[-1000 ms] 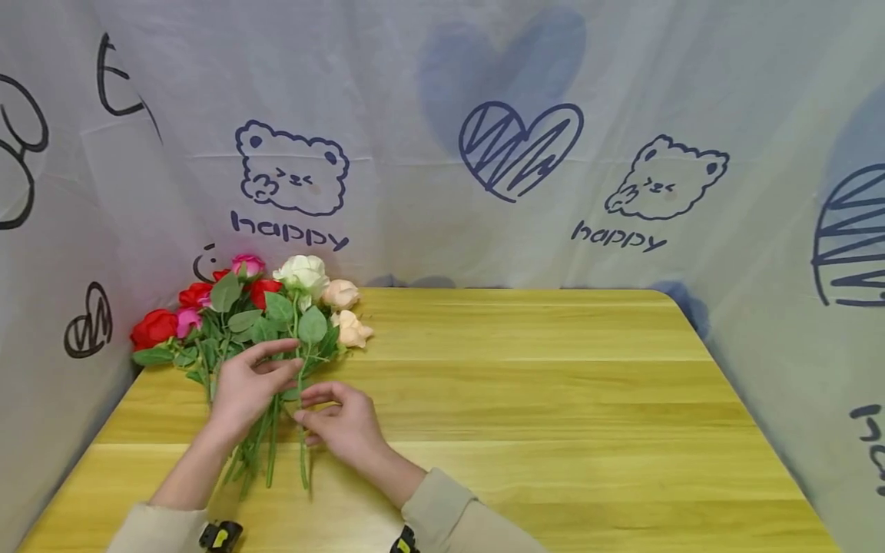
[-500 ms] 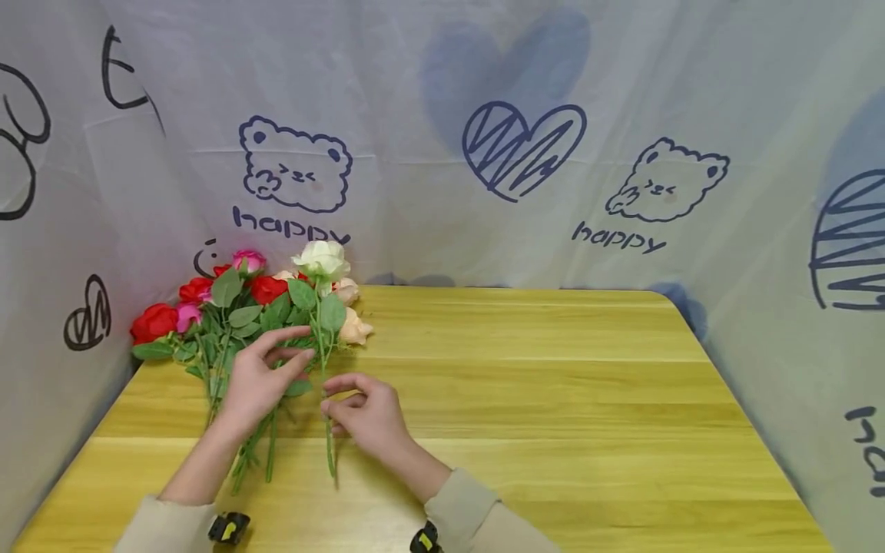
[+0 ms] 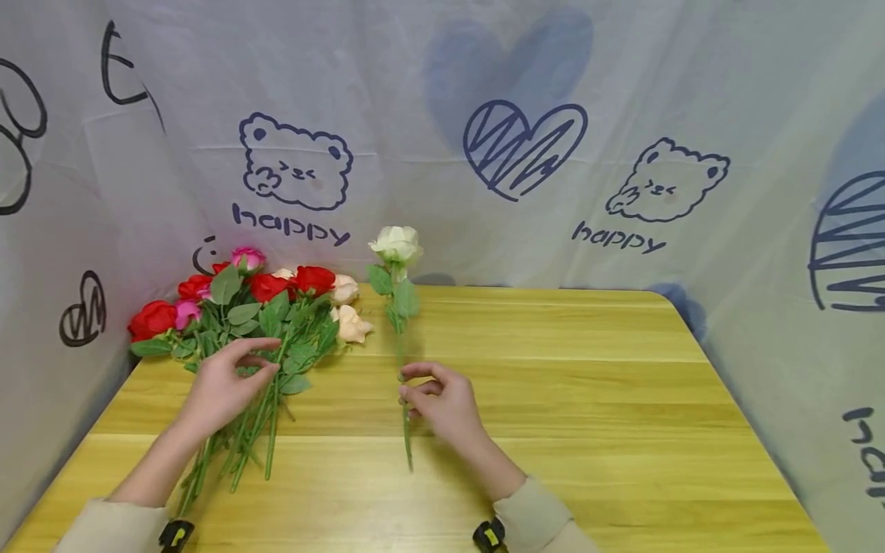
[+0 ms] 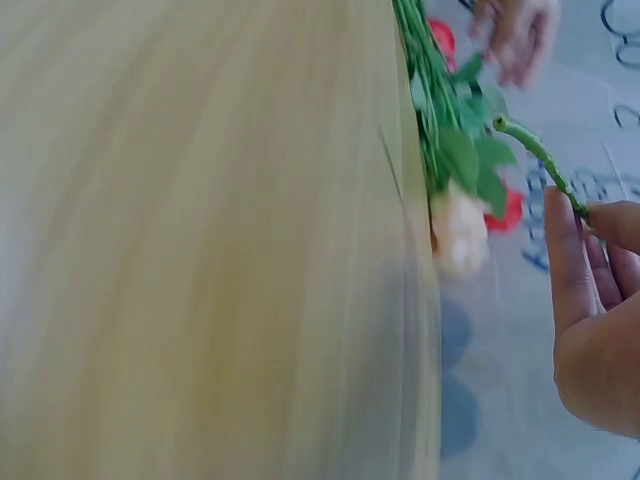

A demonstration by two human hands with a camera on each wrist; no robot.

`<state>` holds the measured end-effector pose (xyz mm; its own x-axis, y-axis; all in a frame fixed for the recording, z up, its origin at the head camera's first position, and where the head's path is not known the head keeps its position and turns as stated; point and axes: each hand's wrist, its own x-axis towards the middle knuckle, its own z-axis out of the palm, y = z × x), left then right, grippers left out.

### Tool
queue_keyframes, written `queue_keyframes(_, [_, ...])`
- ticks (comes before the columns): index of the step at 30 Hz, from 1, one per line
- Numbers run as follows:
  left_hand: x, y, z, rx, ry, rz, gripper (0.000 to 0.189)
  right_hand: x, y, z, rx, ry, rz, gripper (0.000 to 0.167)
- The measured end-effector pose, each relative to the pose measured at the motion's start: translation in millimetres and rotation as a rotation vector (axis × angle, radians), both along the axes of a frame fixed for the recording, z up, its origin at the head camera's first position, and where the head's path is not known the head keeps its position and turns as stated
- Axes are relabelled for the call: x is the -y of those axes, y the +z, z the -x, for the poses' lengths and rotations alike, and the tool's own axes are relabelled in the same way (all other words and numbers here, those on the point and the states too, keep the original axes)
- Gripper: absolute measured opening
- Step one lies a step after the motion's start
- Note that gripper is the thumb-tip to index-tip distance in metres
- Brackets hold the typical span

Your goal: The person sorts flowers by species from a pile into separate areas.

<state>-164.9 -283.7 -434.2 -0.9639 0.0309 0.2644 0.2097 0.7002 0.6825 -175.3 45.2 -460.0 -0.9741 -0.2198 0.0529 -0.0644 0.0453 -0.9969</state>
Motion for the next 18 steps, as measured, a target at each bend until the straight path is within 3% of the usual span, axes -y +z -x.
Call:
queue_keyframes(7, [18.8, -11.7, -1.5, 0.097, -0.052, 0.094, 0.039, -55.2, -3.4, -1.3, 0.007, -0.077, -0.047, 0.023])
queue_keyframes(12, [25.3, -15.4, -2.4, 0.186, -0.071, 0.088, 0.040, -94.9, 1.4, -1.1, 0.023, -0.154, -0.113, 0.026])
queue_keyframes(18, [26.1, -15.9, 0.3, 0.225, -0.094, 0.086, 0.040, -148.9, 8.7, 1.6, 0.037, -0.223, -0.217, 0.030])
